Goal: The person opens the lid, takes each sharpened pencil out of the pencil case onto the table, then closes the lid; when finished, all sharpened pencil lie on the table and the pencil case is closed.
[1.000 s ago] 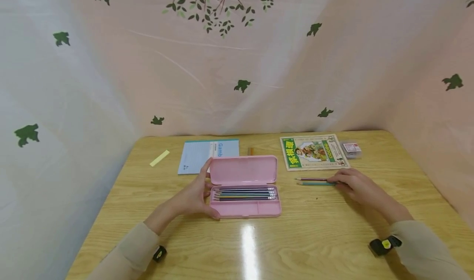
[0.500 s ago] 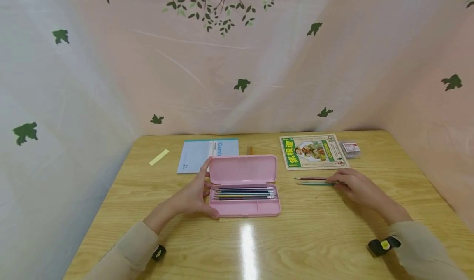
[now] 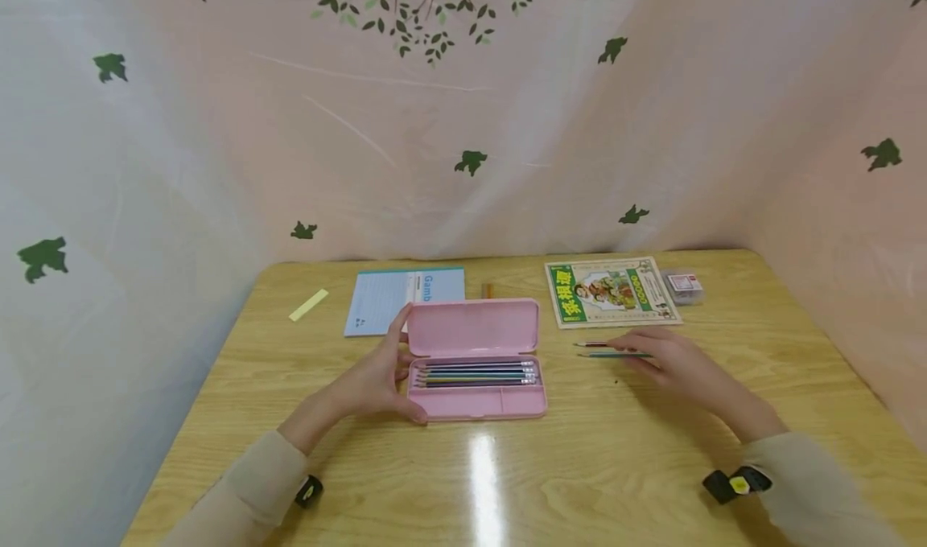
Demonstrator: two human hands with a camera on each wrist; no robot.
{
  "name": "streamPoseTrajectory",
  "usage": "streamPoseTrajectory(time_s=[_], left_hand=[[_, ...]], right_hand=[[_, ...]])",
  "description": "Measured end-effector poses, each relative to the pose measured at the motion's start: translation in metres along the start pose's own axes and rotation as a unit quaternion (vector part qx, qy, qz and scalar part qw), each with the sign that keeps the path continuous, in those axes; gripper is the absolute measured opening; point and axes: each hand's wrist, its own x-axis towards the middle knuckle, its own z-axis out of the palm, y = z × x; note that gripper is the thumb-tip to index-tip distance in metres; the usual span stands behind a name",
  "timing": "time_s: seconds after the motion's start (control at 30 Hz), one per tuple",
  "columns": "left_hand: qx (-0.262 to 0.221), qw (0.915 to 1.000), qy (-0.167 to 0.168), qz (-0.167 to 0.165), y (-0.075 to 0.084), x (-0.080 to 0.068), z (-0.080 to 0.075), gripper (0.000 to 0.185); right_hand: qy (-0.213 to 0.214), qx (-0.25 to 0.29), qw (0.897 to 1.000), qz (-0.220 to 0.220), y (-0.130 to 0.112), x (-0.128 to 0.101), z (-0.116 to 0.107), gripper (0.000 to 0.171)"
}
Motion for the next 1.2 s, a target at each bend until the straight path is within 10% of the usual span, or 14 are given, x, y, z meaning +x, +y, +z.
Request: streamPoseTrajectory(time_s=[0.27, 0.73, 1.2], left_hand=[[0.007, 0.9999, 0.001, -0.007, 0.001, 0.001, 0.001, 0.155], [0.003, 0.9999, 0.0, -0.015, -0.001, 0.001, 0.0, 0.153], [0.002, 0.9999, 0.002, -0.016, 0.0, 0.001, 0.001, 0.153]], right_hand=[[-0.054, 0.071, 0.995, 0.043, -0.039, 0.043, 0.003, 0.032], [-0.122, 0.095, 0.987, -0.042, -0.08, 0.096, 0.05, 0.031], [-0.194, 0.094, 0.976, 0.033, -0.095, 0.108, 0.067, 0.031]])
